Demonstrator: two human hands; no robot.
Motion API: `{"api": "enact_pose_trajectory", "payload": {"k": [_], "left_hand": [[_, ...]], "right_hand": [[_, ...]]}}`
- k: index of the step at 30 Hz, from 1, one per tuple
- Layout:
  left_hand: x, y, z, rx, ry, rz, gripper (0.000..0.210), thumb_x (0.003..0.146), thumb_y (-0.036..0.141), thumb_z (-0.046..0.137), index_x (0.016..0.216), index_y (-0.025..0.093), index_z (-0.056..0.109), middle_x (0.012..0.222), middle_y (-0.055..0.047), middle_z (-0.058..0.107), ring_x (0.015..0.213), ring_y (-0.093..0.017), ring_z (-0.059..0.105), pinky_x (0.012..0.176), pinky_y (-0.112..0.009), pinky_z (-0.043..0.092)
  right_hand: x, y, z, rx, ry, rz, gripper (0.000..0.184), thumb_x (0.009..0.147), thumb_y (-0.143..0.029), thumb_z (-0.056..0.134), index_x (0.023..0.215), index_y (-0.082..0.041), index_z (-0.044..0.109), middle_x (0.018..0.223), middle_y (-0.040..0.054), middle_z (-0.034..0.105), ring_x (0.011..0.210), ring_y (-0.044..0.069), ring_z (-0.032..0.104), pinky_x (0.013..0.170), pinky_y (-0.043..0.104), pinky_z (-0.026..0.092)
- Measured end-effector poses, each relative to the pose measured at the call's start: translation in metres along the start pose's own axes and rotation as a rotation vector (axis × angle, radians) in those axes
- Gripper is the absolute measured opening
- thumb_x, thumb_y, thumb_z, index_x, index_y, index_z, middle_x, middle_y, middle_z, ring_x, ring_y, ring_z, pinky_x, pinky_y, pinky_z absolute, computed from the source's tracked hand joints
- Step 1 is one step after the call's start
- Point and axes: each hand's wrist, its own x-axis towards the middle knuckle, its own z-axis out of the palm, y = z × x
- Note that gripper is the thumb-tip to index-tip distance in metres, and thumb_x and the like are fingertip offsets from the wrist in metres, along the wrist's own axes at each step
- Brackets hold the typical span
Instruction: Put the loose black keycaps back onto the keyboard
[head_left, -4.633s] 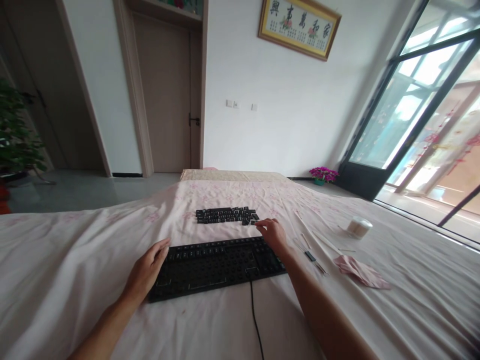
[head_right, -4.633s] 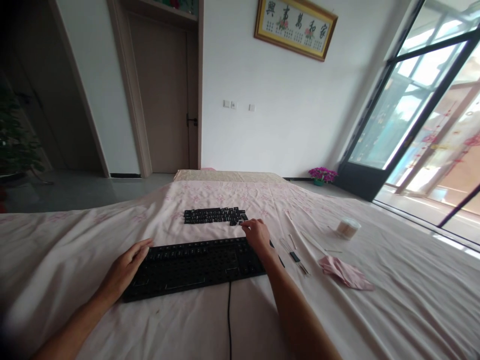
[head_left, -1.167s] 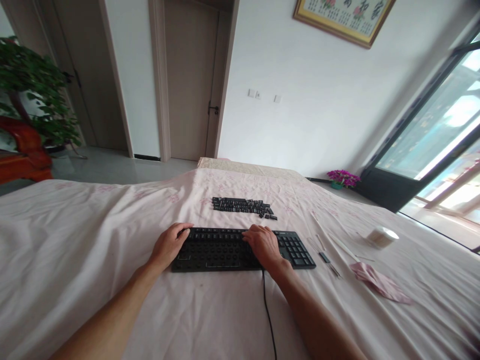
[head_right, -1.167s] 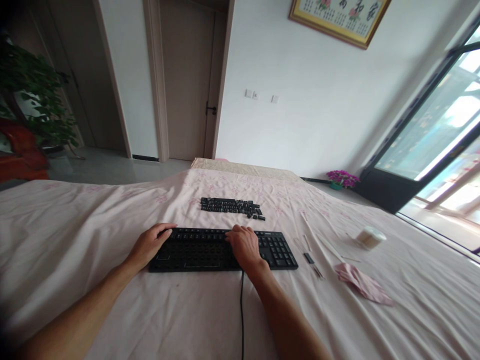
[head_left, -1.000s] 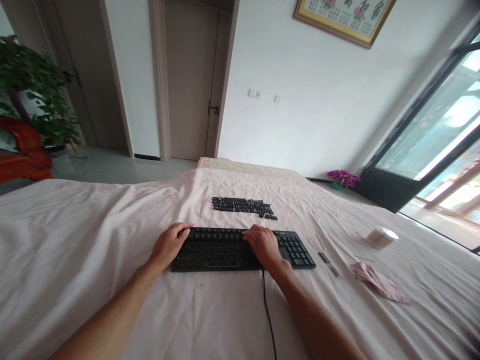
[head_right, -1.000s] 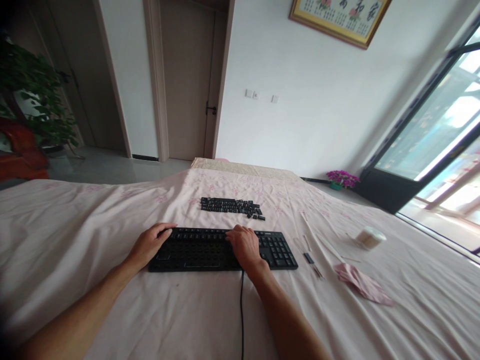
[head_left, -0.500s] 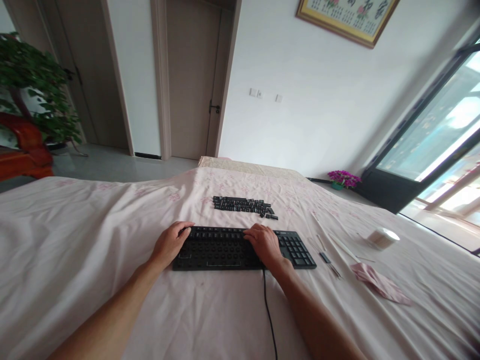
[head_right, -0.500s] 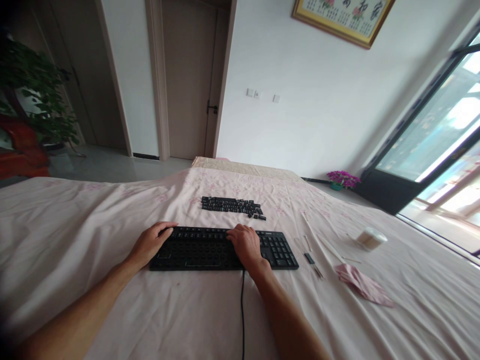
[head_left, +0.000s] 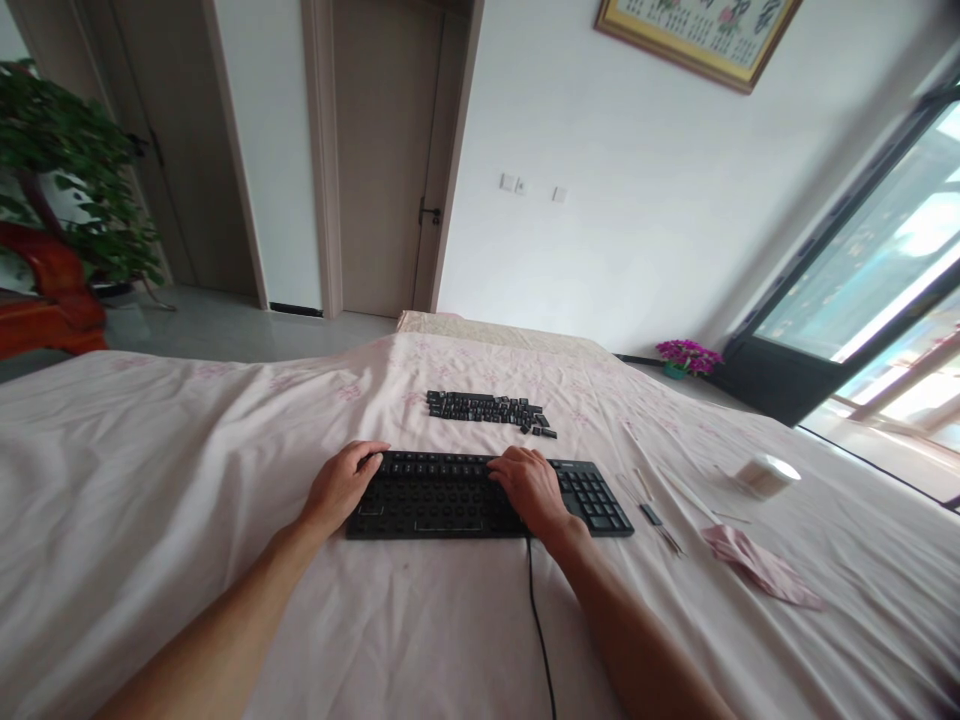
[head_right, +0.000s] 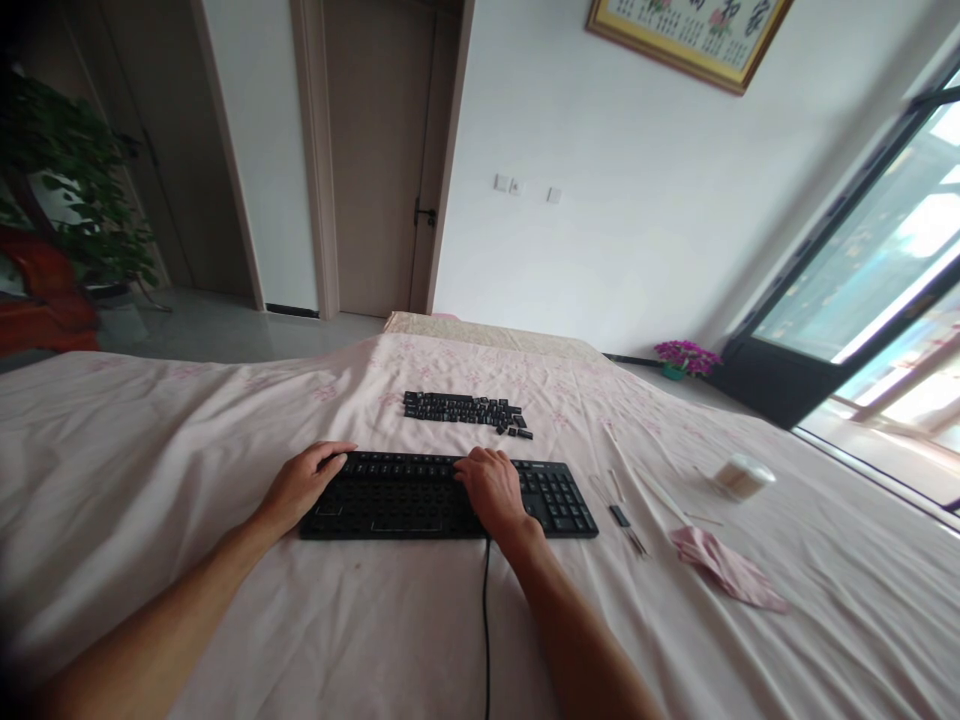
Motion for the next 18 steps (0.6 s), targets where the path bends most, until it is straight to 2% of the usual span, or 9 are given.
{"api": "enact_pose_trajectory", "payload": {"k": [11,18], "left_hand": [[0.001,0.001,0.0,0.009,0.001,-0.006,0.036,0.085,0.038,0.041,0.108,0.025,0.065,0.114,0.0,0.066,0.106,-0.018,0.06,0.093,-0.028,0.045],[0.001,-0.001,0.001,0.013,-0.007,0.006,0.037,0.085,0.038,0.04,0.11,0.025,0.064,0.115,-0.001,0.066,0.108,-0.018,0.059,0.096,-0.029,0.043]], "right_hand": [[0.0,-0.007,-0.006,-0.09,-0.066,-0.033,0.025,0.094,-0.03,0.046,0.087,-0.024,0.069,0.086,0.0023,0.063,0.084,0.015,0.054,0.077,0.029,0.029],[-0.005,-0.022,-0.011,-0.199,-0.1,-0.031,0.02,0.089,-0.015,0.045,0.09,-0.021,0.064,0.089,0.0056,0.061,0.085,0.018,0.053,0.077,0.031,0.03]]}}
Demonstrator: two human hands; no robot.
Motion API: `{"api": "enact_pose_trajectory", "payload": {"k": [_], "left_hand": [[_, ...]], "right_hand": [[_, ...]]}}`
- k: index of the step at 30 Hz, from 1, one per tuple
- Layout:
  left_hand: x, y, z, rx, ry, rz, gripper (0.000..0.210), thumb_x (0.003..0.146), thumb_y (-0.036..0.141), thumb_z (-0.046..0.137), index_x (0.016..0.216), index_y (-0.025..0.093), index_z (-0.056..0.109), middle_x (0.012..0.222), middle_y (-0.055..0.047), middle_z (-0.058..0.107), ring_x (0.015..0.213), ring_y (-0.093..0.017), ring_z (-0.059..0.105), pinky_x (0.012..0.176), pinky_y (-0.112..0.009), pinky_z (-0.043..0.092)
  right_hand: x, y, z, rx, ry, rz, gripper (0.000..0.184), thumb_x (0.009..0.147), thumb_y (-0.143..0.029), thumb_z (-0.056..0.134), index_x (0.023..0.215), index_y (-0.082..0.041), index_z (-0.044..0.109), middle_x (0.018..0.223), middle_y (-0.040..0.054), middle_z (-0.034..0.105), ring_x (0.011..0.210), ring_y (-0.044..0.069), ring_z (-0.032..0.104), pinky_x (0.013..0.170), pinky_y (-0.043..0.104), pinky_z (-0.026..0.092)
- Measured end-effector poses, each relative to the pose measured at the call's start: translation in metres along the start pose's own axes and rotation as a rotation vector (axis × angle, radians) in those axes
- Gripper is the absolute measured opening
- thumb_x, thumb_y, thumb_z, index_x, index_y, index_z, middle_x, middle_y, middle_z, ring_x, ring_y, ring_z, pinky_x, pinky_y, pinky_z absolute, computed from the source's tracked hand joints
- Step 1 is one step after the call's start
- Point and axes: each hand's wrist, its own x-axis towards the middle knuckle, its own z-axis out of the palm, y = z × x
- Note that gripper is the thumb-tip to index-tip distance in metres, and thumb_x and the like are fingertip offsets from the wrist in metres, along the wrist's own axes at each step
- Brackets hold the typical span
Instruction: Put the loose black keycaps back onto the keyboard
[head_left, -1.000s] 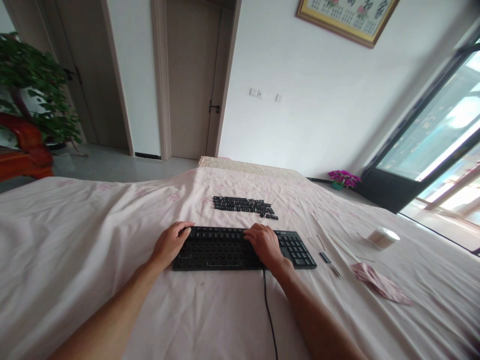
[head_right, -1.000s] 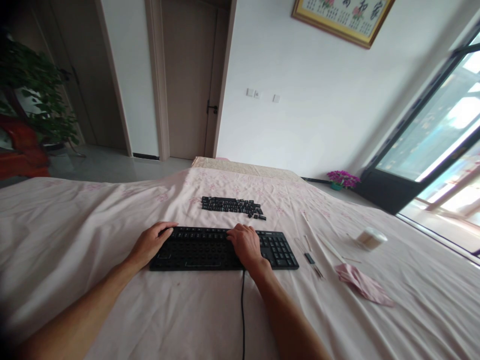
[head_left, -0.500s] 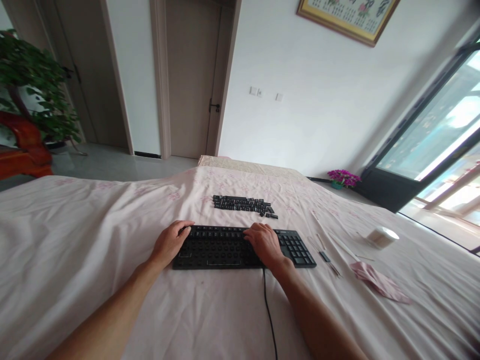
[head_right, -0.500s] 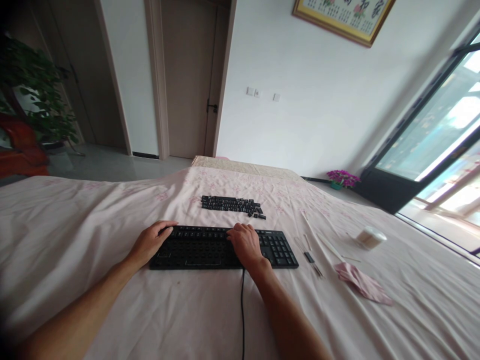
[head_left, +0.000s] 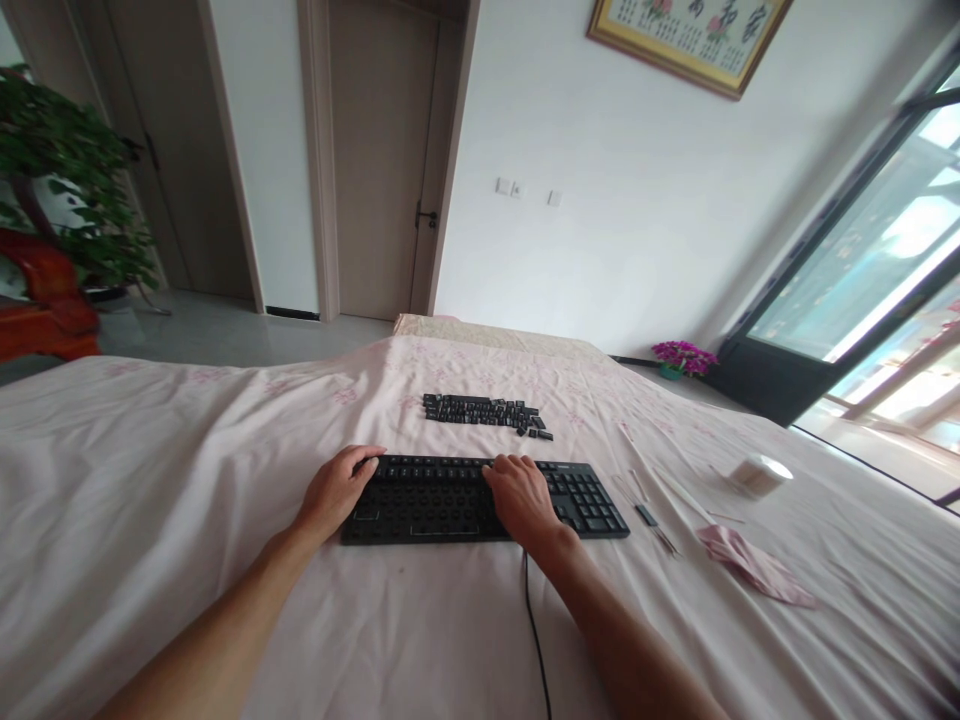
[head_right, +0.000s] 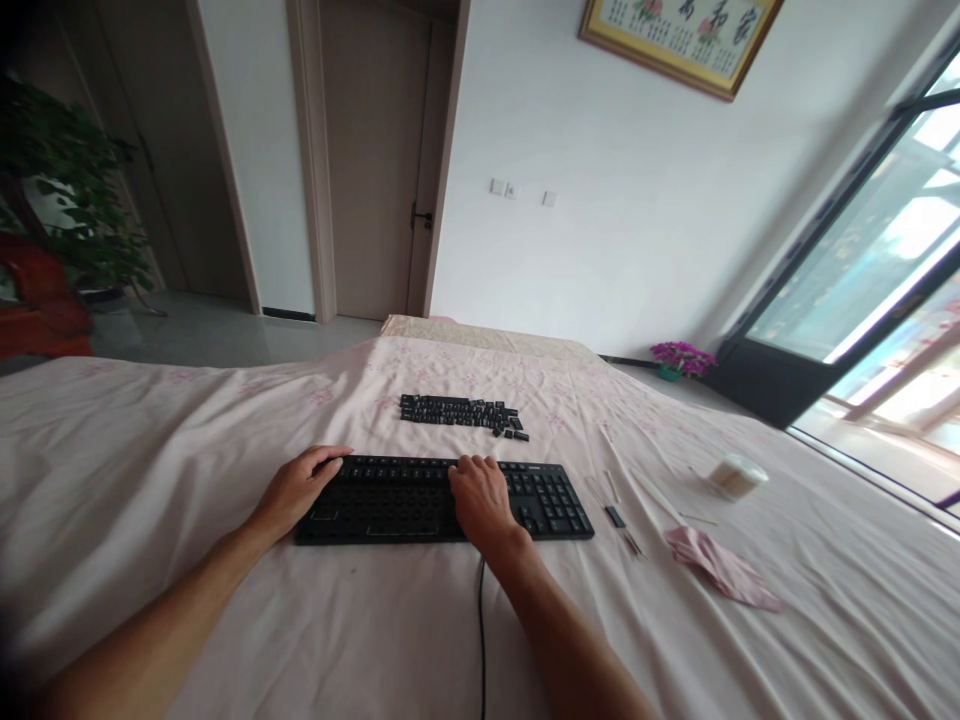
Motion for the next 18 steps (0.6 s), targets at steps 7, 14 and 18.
{"api": "enact_pose_trajectory", "payload": {"k": [7,14,18], "left_hand": [[-0.001,0.0,0.0,0.001,-0.004,-0.004,0.039,0.085,0.04,0.04,0.112,0.026,0.064,0.116,0.0,0.065,0.108,-0.018,0.059,0.095,-0.028,0.044],[0.0,0.002,-0.001,-0.01,-0.032,-0.025,0.039,0.085,0.041,0.039,0.111,0.024,0.063,0.117,-0.003,0.065,0.11,-0.02,0.057,0.098,-0.031,0.042],[0.0,0.003,-0.002,-0.019,-0.034,-0.031,0.038,0.084,0.042,0.04,0.108,0.024,0.064,0.117,-0.003,0.065,0.111,-0.021,0.058,0.099,-0.033,0.042]], "right_hand": [[-0.004,-0.018,-0.008,-0.074,-0.062,-0.006,0.026,0.083,-0.007,0.045,0.102,-0.012,0.062,0.099,0.013,0.061,0.095,0.023,0.052,0.081,0.034,0.033],[0.003,0.016,0.002,0.157,-0.048,0.05,0.026,0.086,-0.015,0.045,0.092,-0.024,0.069,0.094,0.0044,0.065,0.089,0.017,0.058,0.078,0.027,0.036],[0.016,0.069,0.016,0.345,0.111,0.331,0.031,0.089,-0.023,0.043,0.108,-0.028,0.067,0.107,0.0011,0.066,0.096,0.016,0.059,0.077,0.023,0.038]]}}
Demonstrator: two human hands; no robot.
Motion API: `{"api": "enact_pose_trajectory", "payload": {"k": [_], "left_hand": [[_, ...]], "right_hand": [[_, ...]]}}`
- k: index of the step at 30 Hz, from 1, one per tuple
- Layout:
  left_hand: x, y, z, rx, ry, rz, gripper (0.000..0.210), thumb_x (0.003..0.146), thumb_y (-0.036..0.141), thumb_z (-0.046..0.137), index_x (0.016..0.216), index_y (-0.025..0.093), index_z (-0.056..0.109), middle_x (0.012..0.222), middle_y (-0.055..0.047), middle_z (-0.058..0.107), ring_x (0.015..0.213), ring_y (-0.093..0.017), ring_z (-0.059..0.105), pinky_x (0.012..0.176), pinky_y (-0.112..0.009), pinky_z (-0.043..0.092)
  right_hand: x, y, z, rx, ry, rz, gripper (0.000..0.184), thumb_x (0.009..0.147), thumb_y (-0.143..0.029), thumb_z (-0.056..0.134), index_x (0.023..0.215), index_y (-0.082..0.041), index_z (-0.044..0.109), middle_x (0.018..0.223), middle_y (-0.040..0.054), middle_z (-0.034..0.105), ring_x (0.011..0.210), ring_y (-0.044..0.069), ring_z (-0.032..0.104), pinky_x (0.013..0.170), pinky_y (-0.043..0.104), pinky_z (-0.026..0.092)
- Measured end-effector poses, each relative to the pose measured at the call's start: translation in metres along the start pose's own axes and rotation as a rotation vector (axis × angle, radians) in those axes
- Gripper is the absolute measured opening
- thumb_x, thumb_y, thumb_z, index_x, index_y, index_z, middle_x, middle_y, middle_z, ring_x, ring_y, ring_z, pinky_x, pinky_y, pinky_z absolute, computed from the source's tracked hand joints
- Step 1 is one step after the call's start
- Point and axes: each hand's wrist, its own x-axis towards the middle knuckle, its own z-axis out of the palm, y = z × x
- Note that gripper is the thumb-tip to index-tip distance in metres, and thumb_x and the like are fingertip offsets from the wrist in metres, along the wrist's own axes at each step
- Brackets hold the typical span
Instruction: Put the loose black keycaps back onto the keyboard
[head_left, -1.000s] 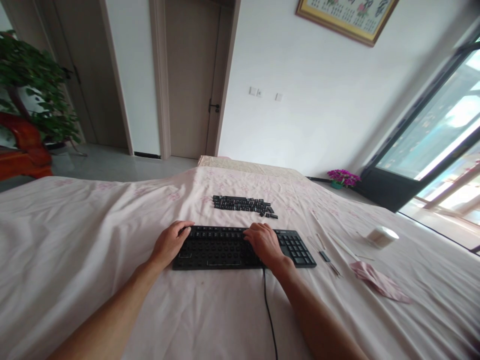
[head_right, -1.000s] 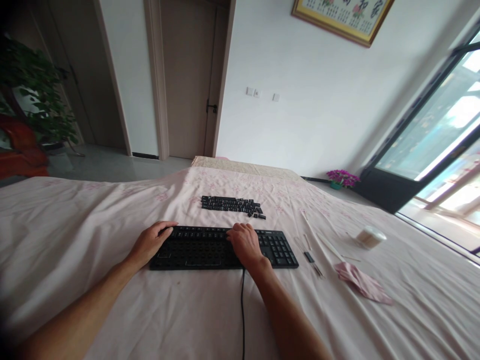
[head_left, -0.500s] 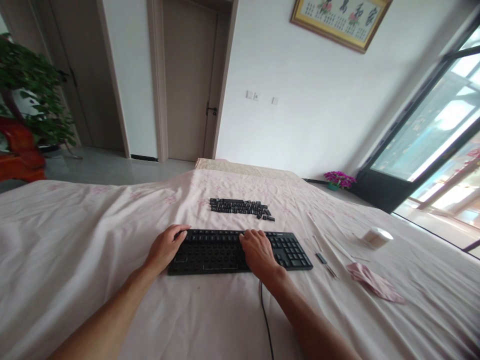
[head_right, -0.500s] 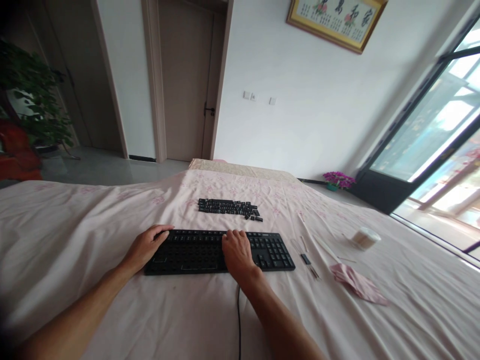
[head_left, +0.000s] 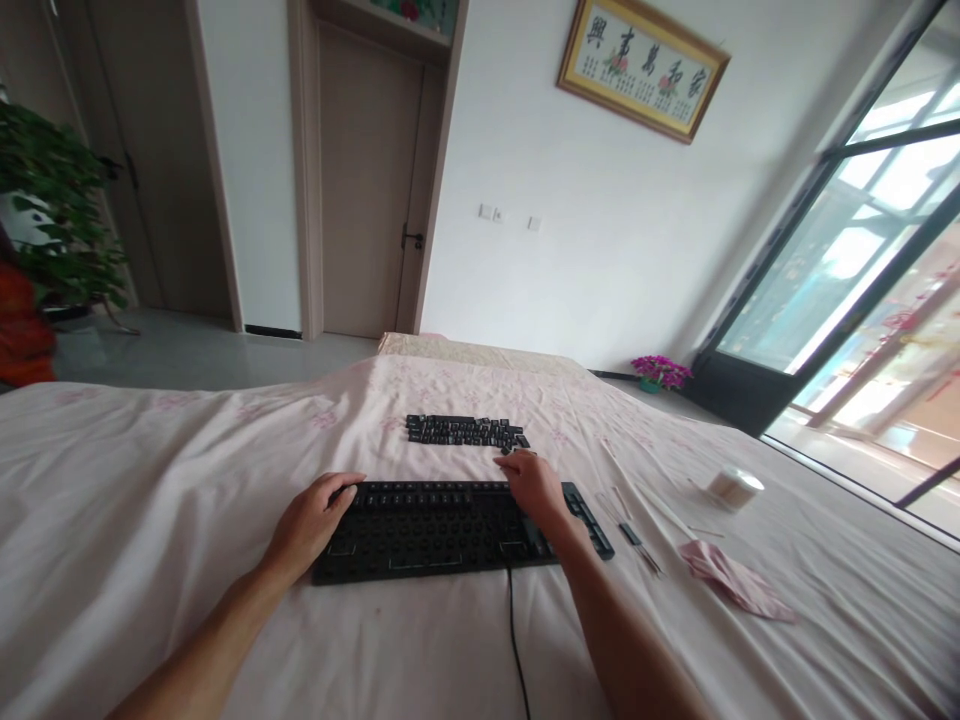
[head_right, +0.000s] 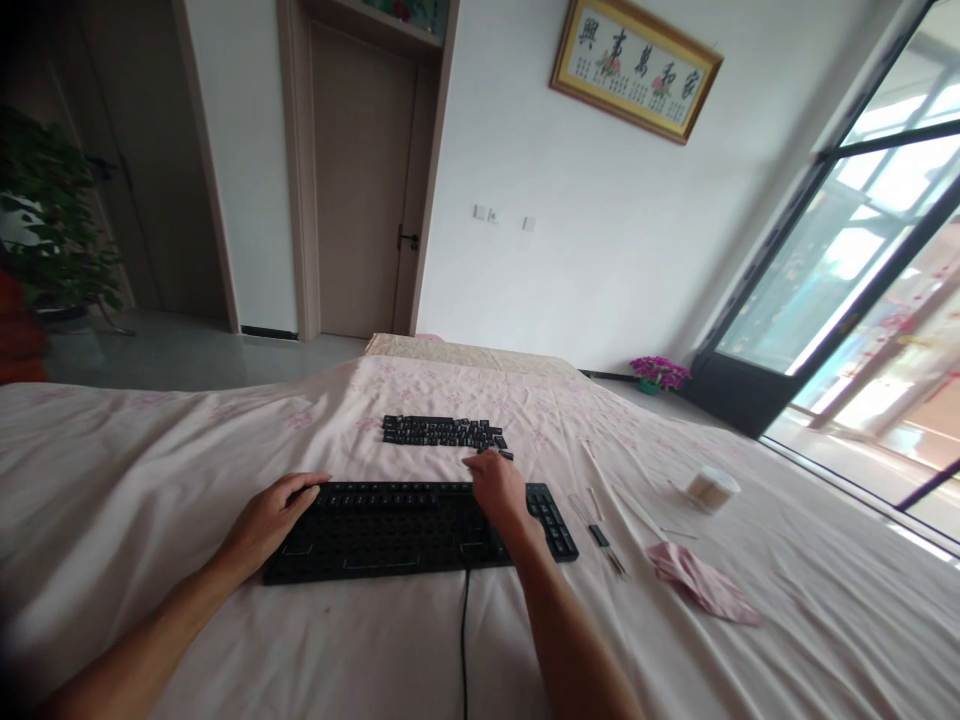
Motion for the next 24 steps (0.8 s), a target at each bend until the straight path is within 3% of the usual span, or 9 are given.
{"api": "enact_pose_trajectory", "payload": {"k": [4,8,15,24], "left_hand": [[0.001,-0.001,0.001,-0.003,0.007,0.006,0.037,0.084,0.041,0.04,0.107,0.024,0.064,0.115,-0.002,0.065,0.11,-0.02,0.058,0.099,-0.032,0.042],[0.002,-0.004,0.003,0.003,0.015,0.015,0.037,0.084,0.04,0.04,0.108,0.025,0.064,0.116,-0.001,0.065,0.11,-0.019,0.058,0.098,-0.031,0.043],[0.002,-0.005,0.002,0.004,0.014,0.017,0.038,0.085,0.04,0.04,0.111,0.025,0.064,0.116,-0.001,0.065,0.11,-0.019,0.058,0.098,-0.031,0.043],[0.001,-0.002,0.001,-0.003,0.008,0.019,0.038,0.085,0.04,0.039,0.11,0.024,0.064,0.117,-0.003,0.064,0.11,-0.02,0.058,0.099,-0.032,0.042]], "right_hand": [[0.027,0.035,0.003,-0.073,0.042,0.22,0.033,0.089,-0.026,0.043,0.111,-0.029,0.067,0.108,0.002,0.066,0.097,0.018,0.06,0.074,0.024,0.039],[0.041,0.037,0.008,-0.255,-0.02,0.154,0.032,0.09,-0.026,0.043,0.113,-0.03,0.066,0.11,0.0044,0.064,0.1,0.018,0.058,0.073,0.024,0.038],[0.062,0.023,0.017,-0.357,-0.06,0.058,0.029,0.091,-0.02,0.043,0.091,-0.021,0.072,0.103,0.01,0.065,0.101,0.02,0.054,0.082,0.029,0.036],[0.073,0.02,0.033,-0.338,-0.119,0.115,0.024,0.087,-0.019,0.048,0.094,-0.017,0.071,0.104,0.0141,0.065,0.098,0.022,0.058,0.077,0.029,0.04]]}}
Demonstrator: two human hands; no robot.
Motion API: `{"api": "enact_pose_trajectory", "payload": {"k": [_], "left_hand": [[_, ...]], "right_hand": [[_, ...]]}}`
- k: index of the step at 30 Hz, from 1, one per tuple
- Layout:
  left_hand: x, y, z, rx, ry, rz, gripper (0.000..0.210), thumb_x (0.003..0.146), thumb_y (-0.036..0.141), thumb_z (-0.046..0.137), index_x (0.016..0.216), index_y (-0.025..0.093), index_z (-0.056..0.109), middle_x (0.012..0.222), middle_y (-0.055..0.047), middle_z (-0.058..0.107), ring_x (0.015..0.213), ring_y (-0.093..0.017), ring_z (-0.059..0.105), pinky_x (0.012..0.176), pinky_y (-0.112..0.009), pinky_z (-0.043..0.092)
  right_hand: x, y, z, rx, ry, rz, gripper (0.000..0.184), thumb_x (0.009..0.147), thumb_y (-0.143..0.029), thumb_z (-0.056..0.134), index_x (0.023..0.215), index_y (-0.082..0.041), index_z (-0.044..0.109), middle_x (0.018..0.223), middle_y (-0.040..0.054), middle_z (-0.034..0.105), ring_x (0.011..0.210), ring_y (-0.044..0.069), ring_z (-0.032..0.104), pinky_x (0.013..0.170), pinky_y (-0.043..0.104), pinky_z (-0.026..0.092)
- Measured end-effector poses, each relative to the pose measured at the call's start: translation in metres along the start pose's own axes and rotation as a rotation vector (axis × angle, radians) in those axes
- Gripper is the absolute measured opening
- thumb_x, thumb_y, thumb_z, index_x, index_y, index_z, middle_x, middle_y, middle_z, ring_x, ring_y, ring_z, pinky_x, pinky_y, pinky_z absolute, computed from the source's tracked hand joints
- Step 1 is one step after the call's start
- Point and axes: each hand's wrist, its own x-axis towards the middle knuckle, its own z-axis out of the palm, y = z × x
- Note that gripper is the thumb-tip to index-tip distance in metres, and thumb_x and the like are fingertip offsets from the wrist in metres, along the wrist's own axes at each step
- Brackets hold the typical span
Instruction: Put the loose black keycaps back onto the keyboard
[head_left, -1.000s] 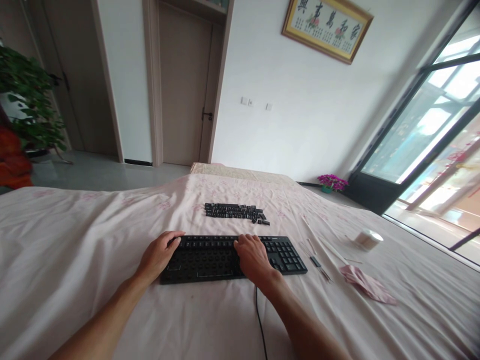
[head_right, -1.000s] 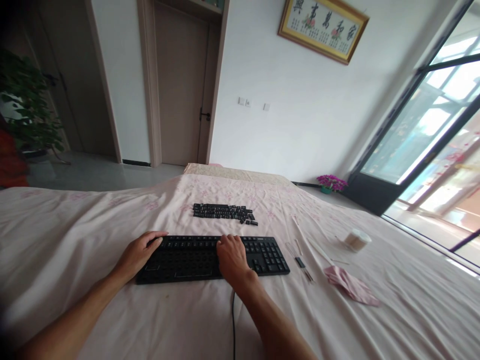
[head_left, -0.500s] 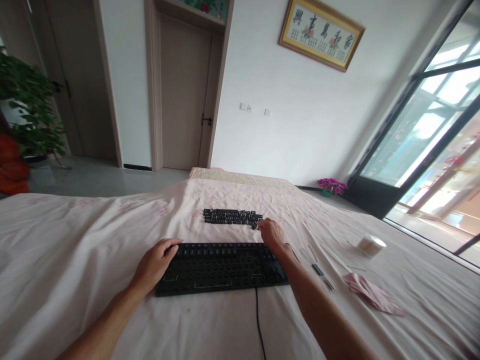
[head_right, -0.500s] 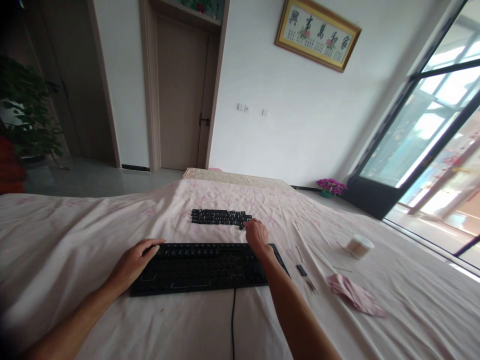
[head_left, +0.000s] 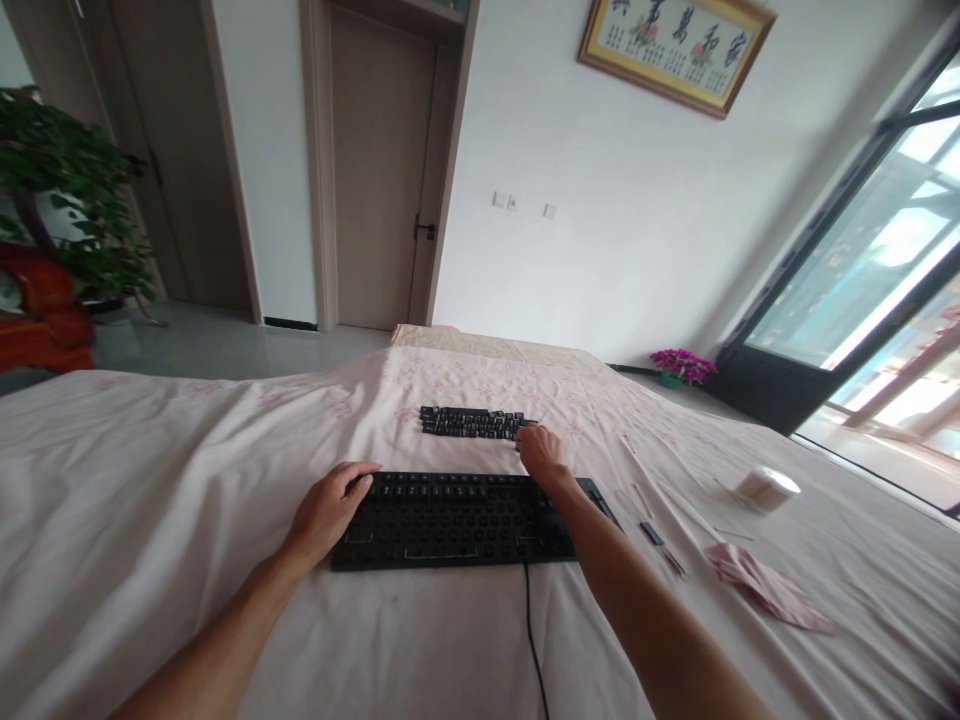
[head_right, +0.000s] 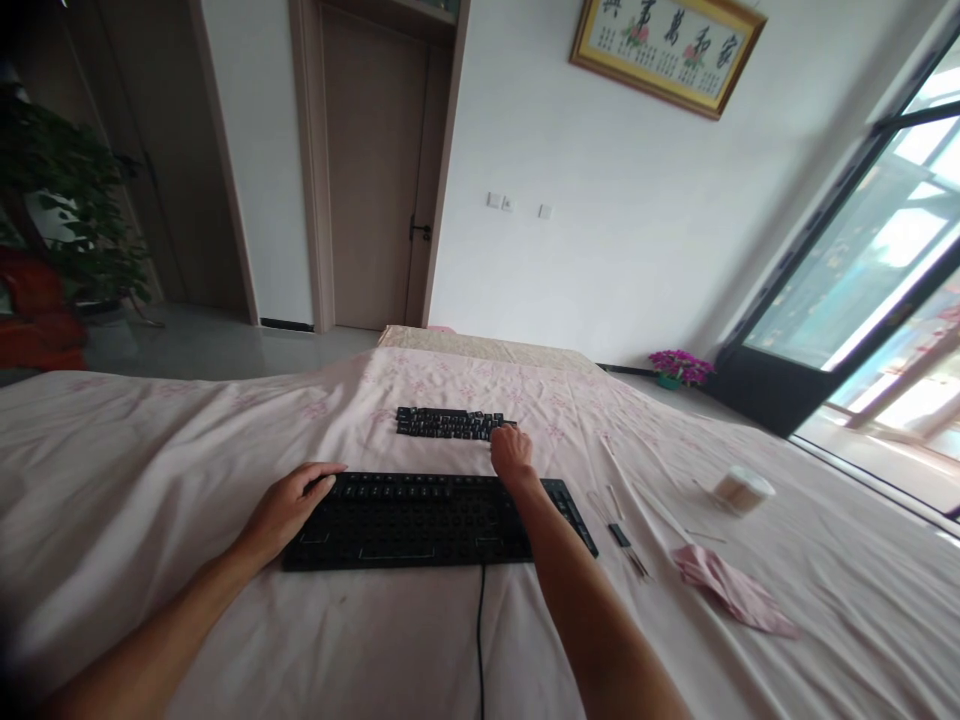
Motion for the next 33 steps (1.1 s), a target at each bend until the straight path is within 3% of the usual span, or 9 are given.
{"api": "enact_pose_trajectory", "payload": {"k": [6,12,26,30,33], "left_hand": [[0.0,0.004,-0.002,0.018,0.007,-0.011,0.037,0.085,0.039,0.039,0.107,0.024,0.065,0.117,-0.001,0.065,0.11,-0.019,0.058,0.098,-0.031,0.042],[-0.001,0.004,-0.002,0.019,0.006,-0.002,0.037,0.085,0.039,0.04,0.109,0.024,0.065,0.116,-0.002,0.065,0.109,-0.019,0.058,0.097,-0.03,0.042],[-0.002,0.002,-0.001,0.028,0.019,0.003,0.037,0.085,0.038,0.04,0.109,0.025,0.065,0.115,0.0,0.066,0.108,-0.018,0.059,0.096,-0.029,0.043],[-0.001,0.001,-0.001,0.03,0.027,0.011,0.037,0.085,0.038,0.041,0.11,0.027,0.065,0.115,0.0,0.066,0.108,-0.018,0.059,0.095,-0.029,0.044],[-0.001,0.0,-0.001,0.029,0.028,0.021,0.037,0.085,0.038,0.041,0.111,0.027,0.065,0.115,0.0,0.066,0.107,-0.018,0.06,0.094,-0.029,0.044]], "right_hand": [[-0.001,-0.004,0.001,0.092,-0.045,0.061,0.027,0.084,-0.024,0.048,0.097,-0.022,0.071,0.101,0.0107,0.068,0.091,0.022,0.062,0.07,0.028,0.041],[-0.01,-0.012,0.0,0.182,-0.072,0.013,0.026,0.082,-0.033,0.051,0.098,-0.03,0.071,0.099,0.0017,0.07,0.093,0.018,0.062,0.065,0.023,0.039],[-0.011,-0.01,-0.013,0.105,-0.126,-0.181,0.024,0.077,-0.023,0.061,0.097,-0.026,0.073,0.1,0.0057,0.07,0.093,0.021,0.062,0.075,0.025,0.039],[-0.016,-0.013,-0.017,0.117,-0.111,-0.172,0.02,0.08,-0.027,0.06,0.094,-0.025,0.073,0.098,0.0052,0.07,0.093,0.02,0.062,0.074,0.024,0.039],[-0.029,-0.014,-0.024,0.156,-0.065,-0.181,0.024,0.086,-0.033,0.054,0.103,-0.028,0.071,0.105,0.0019,0.068,0.098,0.018,0.06,0.077,0.023,0.039]]}}
